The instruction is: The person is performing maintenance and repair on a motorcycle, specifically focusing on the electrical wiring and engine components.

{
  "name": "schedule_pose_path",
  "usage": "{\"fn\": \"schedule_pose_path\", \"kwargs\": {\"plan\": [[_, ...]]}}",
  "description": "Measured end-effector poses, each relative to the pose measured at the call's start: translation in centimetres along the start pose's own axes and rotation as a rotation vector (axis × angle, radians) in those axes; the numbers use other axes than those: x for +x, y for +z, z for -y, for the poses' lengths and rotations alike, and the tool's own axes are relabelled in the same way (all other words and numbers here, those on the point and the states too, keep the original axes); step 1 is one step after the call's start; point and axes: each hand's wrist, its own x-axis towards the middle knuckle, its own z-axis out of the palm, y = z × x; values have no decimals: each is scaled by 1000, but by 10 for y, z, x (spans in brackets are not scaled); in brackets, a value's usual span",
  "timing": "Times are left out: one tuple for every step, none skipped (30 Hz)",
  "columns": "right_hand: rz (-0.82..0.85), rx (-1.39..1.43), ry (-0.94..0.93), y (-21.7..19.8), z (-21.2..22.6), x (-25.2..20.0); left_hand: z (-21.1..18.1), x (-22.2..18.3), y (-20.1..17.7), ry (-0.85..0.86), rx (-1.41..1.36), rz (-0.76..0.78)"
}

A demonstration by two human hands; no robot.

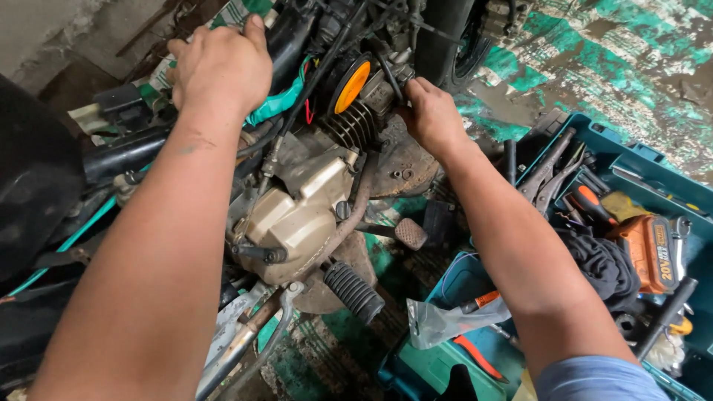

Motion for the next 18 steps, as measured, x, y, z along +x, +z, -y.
{"fn": "schedule_pose_path", "kwargs": {"plan": [[23,-23,13,-1,-1,4,-3,-1,-4,-15,9,3],[50,-43,28,-1,-2,6,-5,-4,-6,-31,19,10],[53,-43,29,-1,2,6,-2,-2,-3,-32,18,13],[52,-24,29,-1,7,6,0,0,-1,-12,28,-12],[51,-5,28,-1,11,6,2,2,1,9,37,-37],[51,-2,30,2,10,7,5,3,4,8,41,-36],[54,-18,19,4,10,8,8,4,6,18,30,-40],[58,-37,7,6,9,9,10,5,9,28,17,-45],[58,-36,8,6,9,9,8,4,7,28,18,-44],[56,-58,15,7,10,9,7,3,5,22,21,-44],[53,-81,21,8,11,10,6,1,3,15,24,-43],[55,-79,21,7,13,11,5,3,3,13,25,-43],[32,-68,16,6,14,12,5,4,3,10,41,-71],[13,-55,13,6,16,10,5,3,5,5,57,-95],[18,-52,14,5,18,9,7,1,7,1,58,-90],[38,-65,12,2,20,11,7,2,7,11,31,-120],[58,-78,10,-1,22,13,8,2,6,21,4,-150],[61,-78,9,-4,29,15,9,2,5,18,3,-150]]}}
